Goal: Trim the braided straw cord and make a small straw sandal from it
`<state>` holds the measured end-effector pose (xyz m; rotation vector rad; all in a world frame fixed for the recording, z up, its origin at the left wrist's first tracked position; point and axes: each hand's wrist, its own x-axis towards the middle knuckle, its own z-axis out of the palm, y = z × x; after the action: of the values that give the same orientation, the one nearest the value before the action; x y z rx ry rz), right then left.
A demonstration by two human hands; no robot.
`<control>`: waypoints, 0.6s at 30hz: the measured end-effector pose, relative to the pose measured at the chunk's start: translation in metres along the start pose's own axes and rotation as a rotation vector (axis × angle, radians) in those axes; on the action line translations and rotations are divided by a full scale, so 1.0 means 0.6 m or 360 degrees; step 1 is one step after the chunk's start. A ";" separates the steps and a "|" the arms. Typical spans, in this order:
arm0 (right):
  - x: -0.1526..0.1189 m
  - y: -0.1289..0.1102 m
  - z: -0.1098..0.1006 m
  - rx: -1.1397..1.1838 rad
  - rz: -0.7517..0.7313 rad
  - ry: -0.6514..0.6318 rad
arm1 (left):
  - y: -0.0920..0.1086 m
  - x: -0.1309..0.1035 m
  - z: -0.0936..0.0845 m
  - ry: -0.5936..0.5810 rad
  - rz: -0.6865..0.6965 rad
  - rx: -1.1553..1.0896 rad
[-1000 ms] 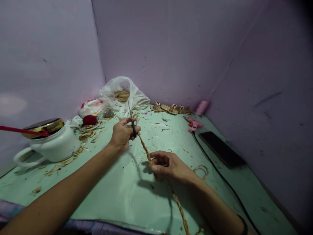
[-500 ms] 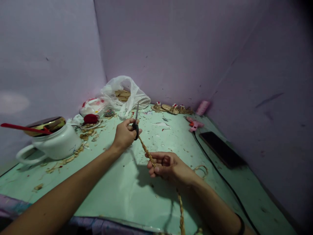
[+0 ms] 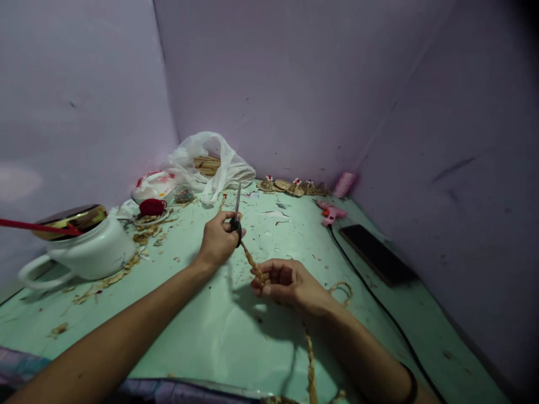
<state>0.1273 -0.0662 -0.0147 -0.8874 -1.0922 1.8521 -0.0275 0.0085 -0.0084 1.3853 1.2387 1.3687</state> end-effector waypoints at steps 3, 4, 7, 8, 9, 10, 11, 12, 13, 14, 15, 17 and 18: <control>0.000 -0.004 0.001 0.0053 -0.0002 0.0006 | 0.013 -0.012 0.001 0.0040 0.0029 -0.0051; 0.000 -0.005 0.003 0.0080 -0.0009 -0.0009 | 0.017 -0.017 0.003 0.0052 0.0055 -0.0056; 0.000 -0.004 0.012 0.0121 0.0014 -0.0060 | 0.021 -0.028 0.009 0.0108 0.0157 -0.0014; 0.000 -0.004 0.015 0.0117 0.0032 -0.0060 | 0.021 -0.030 0.010 0.0126 0.0187 0.0004; 0.000 -0.003 0.017 0.0112 0.0045 -0.0037 | 0.020 -0.031 0.012 0.0135 0.0208 0.0017; 0.001 -0.002 0.019 0.0108 0.0050 -0.0001 | 0.020 -0.032 0.013 0.0131 0.0218 0.0026; 0.001 -0.001 0.019 0.0110 0.0046 0.0045 | 0.019 -0.031 0.013 0.0121 0.0218 0.0032; 0.002 0.000 0.019 0.0111 0.0033 0.0091 | 0.019 -0.031 0.013 0.0105 0.0213 0.0035; 0.003 0.001 0.018 0.0111 0.0015 0.0131 | 0.019 -0.031 0.013 0.0087 0.0203 0.0037; 0.004 0.002 0.017 0.0105 -0.0004 0.0158 | 0.018 -0.031 0.014 0.0067 0.0194 0.0040; 0.004 0.003 0.016 0.0094 -0.0022 0.0167 | 0.018 -0.032 0.014 0.0045 0.0190 0.0047; 0.005 0.004 0.016 0.0066 -0.0055 0.0151 | 0.017 -0.034 0.015 0.0002 0.0213 0.0075; 0.005 0.005 0.016 0.0055 -0.0073 0.0142 | 0.017 -0.035 0.015 -0.0012 0.0233 0.0092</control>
<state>0.1172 -0.0680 -0.0140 -0.9090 -1.0143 1.7719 -0.0158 -0.0132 -0.0035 1.5462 1.1999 1.4346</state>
